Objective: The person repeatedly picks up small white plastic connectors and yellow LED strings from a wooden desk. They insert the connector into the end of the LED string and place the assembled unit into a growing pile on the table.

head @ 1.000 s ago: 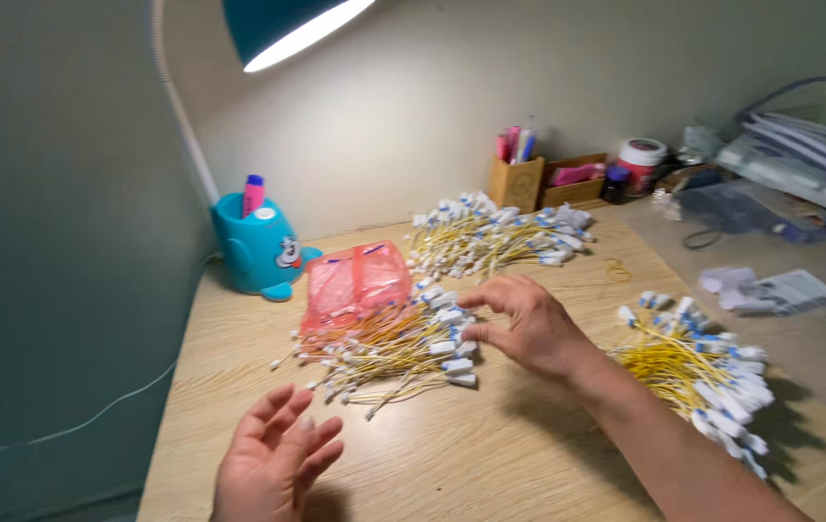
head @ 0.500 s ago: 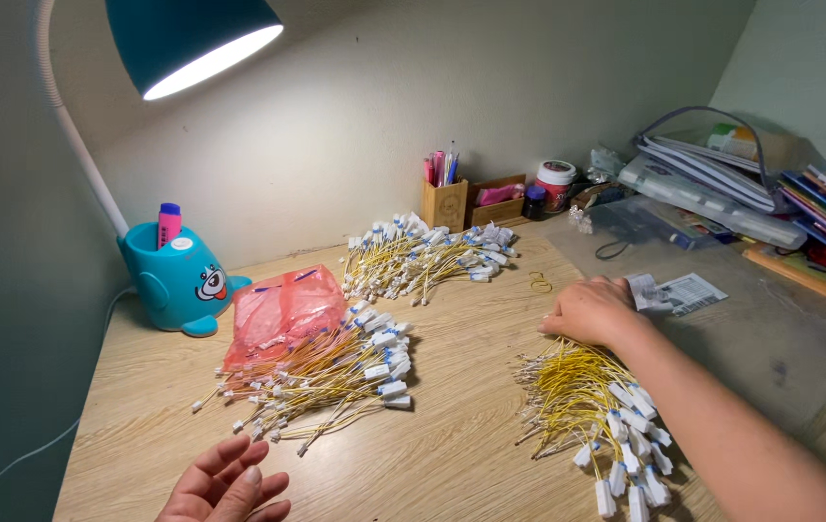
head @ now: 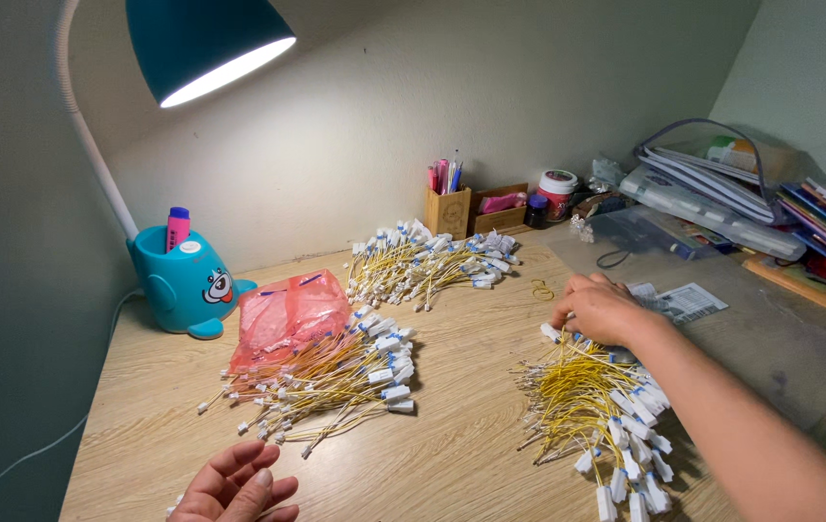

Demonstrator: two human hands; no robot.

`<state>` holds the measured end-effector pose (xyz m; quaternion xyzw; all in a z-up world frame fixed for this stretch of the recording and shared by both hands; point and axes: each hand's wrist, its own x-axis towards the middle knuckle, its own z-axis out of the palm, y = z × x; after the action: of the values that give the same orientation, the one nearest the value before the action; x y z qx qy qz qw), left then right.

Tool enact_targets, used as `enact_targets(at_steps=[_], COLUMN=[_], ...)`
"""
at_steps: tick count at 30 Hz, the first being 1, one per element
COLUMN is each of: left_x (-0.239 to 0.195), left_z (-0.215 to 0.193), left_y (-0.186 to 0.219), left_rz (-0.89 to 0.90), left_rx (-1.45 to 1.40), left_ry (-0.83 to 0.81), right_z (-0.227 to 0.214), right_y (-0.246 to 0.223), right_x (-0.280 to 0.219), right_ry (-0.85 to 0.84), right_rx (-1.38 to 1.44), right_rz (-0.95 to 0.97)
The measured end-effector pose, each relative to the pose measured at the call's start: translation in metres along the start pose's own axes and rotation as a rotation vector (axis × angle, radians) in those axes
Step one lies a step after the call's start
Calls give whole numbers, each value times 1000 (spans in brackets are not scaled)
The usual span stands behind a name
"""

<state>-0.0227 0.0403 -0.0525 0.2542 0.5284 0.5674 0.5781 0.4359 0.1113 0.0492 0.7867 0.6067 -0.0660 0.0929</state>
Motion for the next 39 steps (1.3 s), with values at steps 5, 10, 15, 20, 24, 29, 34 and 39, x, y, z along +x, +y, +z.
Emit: enact_targets(at_steps=[5, 10, 15, 20, 24, 29, 34, 39], left_x=[-10, -11, -22, -16, -6, -40, -59, -63], left_z=[4, 2, 7, 3, -4, 19, 16, 15], left_y=[7, 6, 17, 13, 5, 25, 34, 39], left_rz=[2, 18, -22, -48, -48, -16, -35, -49], left_rx=[-4, -18, -17, -35, -62, -32, -19, 66], left_ry=[12, 8, -13, -49, -114, -89, -237, -317], right_z=[-4, -18, -38, -64, -62, -36, 21, 38], right_y=[7, 25, 55, 43, 11, -99, -152, -171], right_x=[-6, -9, -3, -30, -48, -117, -103, -93], right_ry=[27, 260, 991, 1426, 1099, 280, -33, -55], right_rx=[-82, 12, -311, -397, -104, 795, 964, 1053], right_rz=[-30, -32, -314, -411, -446, -452, -670, -666])
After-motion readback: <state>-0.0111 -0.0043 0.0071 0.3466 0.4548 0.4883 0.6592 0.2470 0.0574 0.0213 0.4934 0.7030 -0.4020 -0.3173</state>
